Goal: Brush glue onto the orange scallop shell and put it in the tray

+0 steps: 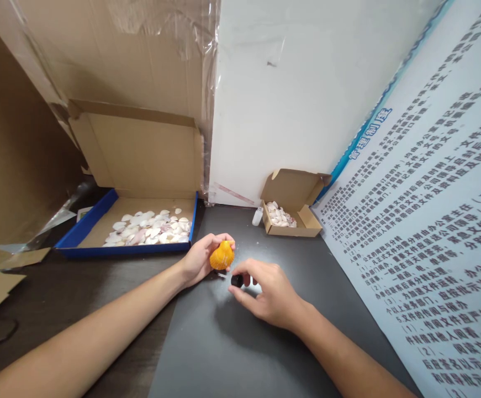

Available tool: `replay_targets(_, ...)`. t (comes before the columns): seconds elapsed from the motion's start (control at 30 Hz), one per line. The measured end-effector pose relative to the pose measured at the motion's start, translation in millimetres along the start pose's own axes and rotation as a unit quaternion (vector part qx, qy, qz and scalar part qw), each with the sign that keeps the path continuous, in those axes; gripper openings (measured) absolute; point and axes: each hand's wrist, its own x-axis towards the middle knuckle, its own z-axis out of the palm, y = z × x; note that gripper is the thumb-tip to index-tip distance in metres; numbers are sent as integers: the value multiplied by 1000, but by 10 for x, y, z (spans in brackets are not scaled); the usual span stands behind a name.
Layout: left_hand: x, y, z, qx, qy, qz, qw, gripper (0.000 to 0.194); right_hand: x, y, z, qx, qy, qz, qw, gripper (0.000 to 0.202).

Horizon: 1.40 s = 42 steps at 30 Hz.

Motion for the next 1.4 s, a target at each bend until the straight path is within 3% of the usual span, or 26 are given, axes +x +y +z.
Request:
replay_targets(0.23, -8, 39, 33, 8, 7, -5, 1000, 20, 30, 104, -6, -20, 135, 83, 987, 13)
replay_targets(0.33, 1, 33, 36, 8, 7, -4, 1000, 20, 27, 117, -10, -28, 111, 89, 989, 12)
replay_targets(0.5, 0, 25, 24, 10, 8, -6, 1000, 20, -4, 73, -3, -10, -29, 29, 999, 12)
replay_targets(0.57, -4, 29, 20, 11, 5, -7, 1000, 20, -9, 67, 6, -11, -12, 22, 1000, 12)
replay_targets(0.7, -2, 30, 17, 14, 4, -1, 1000, 19, 13, 83, -2, -56, 106, 26, 993, 11)
replay_targets(0.8, 5, 16, 10, 15, 11, -3, 1000, 19, 34, 85, -25, -122, 151, 27, 981, 9)
replay_targets(0.9, 9, 1, 0, 11, 11, -4, 1000, 20, 36, 60, -28, -155, 142, 8, 978, 9)
replay_targets(1.17, 8, 7, 8, -1, 9, 8, 1000, 19, 11, -81, 62, -126, 44, -79, 988, 8)
replay_targets(1.4, 12, -14, -22, 8, 3, -3, 1000, 19, 45, 8, -6, -138, 147, -3, 979, 8)
